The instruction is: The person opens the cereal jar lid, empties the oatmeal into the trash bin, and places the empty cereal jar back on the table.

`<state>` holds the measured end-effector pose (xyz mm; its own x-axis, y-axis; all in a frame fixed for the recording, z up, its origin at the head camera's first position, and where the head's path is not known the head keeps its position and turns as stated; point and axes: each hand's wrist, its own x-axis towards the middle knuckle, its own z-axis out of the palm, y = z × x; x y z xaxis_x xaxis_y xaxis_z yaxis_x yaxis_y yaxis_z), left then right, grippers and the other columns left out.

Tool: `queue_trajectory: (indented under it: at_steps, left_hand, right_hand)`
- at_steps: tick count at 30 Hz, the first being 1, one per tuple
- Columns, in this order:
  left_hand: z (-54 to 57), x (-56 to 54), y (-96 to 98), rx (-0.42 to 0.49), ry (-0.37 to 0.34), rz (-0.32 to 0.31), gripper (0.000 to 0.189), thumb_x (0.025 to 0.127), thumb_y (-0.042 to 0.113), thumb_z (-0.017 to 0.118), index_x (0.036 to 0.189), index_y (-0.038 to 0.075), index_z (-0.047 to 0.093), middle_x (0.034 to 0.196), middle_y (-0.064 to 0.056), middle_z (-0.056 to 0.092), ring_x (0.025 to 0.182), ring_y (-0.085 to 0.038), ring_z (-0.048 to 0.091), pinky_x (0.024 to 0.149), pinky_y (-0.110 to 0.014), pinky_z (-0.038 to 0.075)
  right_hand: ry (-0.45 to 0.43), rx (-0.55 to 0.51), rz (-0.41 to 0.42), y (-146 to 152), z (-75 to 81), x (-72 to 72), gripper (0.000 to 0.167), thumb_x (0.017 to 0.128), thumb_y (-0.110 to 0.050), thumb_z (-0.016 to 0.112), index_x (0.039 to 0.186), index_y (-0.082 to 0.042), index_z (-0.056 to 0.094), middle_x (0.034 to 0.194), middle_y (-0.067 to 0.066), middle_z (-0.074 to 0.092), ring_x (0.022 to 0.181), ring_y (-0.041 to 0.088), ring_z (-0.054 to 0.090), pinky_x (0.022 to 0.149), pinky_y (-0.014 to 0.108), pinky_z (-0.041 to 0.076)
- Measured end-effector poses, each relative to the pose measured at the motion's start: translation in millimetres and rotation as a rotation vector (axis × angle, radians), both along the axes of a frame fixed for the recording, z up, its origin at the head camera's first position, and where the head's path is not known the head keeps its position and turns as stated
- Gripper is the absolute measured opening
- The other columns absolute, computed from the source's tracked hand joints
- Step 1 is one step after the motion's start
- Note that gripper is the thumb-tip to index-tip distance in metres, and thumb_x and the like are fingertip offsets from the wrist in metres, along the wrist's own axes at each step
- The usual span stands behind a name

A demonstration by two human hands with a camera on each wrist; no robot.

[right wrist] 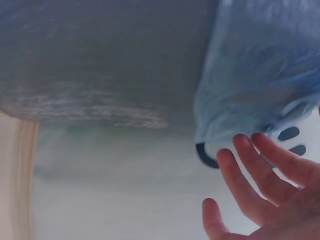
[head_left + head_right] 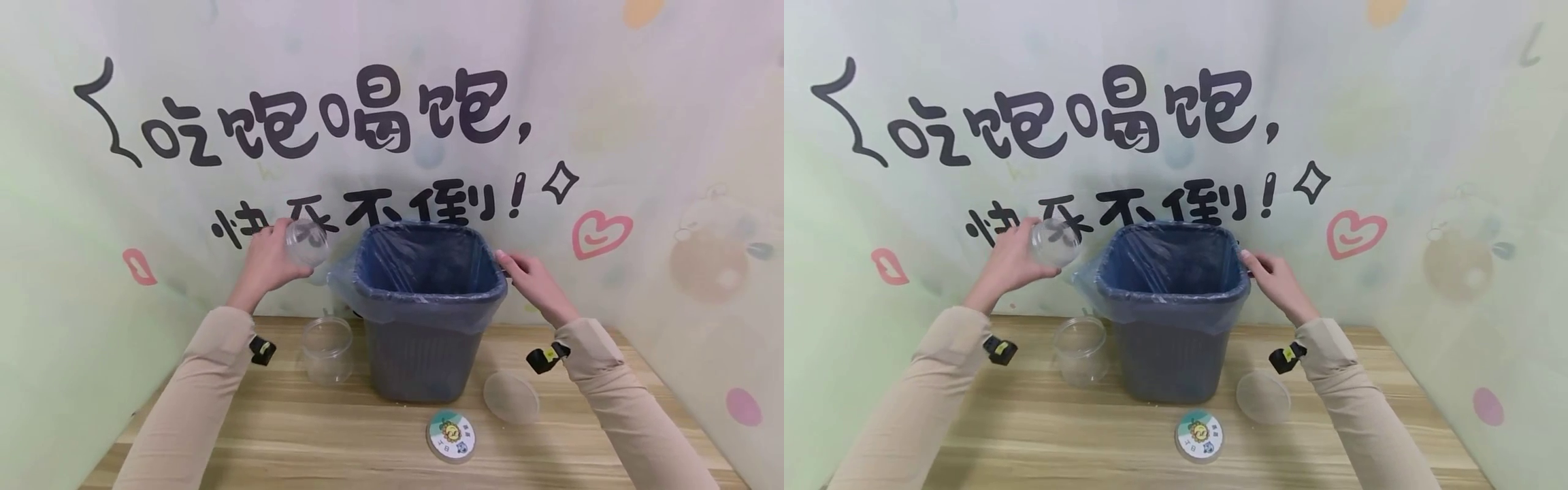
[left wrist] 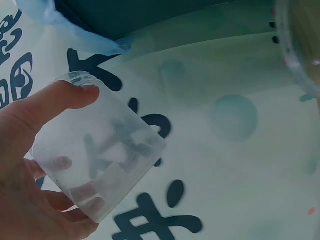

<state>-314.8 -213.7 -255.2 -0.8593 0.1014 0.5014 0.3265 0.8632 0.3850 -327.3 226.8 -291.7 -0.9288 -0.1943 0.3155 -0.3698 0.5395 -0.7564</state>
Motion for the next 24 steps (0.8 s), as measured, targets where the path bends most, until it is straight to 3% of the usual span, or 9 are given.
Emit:
queue_trajectory:
  at_steps: [5, 13, 18, 24]
  left_hand:
    - [-31.8, 18.3, -17.1, 0.107, 0.030, -0.054, 0.091, 0.057, 0.014, 0.087, 0.131, -0.012, 0.039, 0.113, -0.034, 0.054, 0.100, -0.047, 0.053, 0.083, -0.059, 0.046]
    - [-72.9, 64.4, -25.5, 0.200, -0.087, -0.156, 0.097, 0.060, 0.016, 0.089, 0.134, -0.011, 0.033, 0.120, -0.034, 0.051, 0.102, -0.046, 0.055, 0.082, -0.058, 0.049]
    - [-92.6, 79.3, -21.3, 0.200, -0.142, -0.223, 0.095, 0.057, 0.022, 0.092, 0.131, -0.004, 0.039, 0.115, -0.029, 0.057, 0.096, -0.041, 0.060, 0.077, -0.052, 0.051]
    - [-113.8, 87.2, -11.9, 0.257, -0.213, -0.356, 0.092, 0.053, 0.024, 0.094, 0.127, -0.001, 0.045, 0.113, -0.021, 0.059, 0.098, -0.036, 0.058, 0.078, -0.049, 0.051]
  right_hand:
    - [0.013, -0.025, 0.031, 16.2, -21.5, 0.6, 0.047, 0.104, -0.032, 0.041, 0.130, 0.006, 0.053, 0.126, 0.026, 0.056, 0.116, 0.038, 0.052, 0.098, 0.054, 0.039]
    - [0.012, 0.016, 0.028, 35.3, -57.0, 2.9, 0.048, 0.103, -0.029, 0.048, 0.134, 0.007, 0.048, 0.130, 0.028, 0.054, 0.120, 0.042, 0.050, 0.097, 0.055, 0.039]
    - [-0.013, 0.047, 0.035, 39.8, -75.5, 9.0, 0.049, 0.101, -0.028, 0.051, 0.136, 0.006, 0.046, 0.131, 0.029, 0.052, 0.122, 0.044, 0.048, 0.095, 0.056, 0.042]
    - [-0.028, 0.069, 0.066, 40.9, -92.8, 12.6, 0.048, 0.100, -0.024, 0.052, 0.136, 0.007, 0.044, 0.132, 0.029, 0.050, 0.121, 0.045, 0.048, 0.093, 0.056, 0.043]
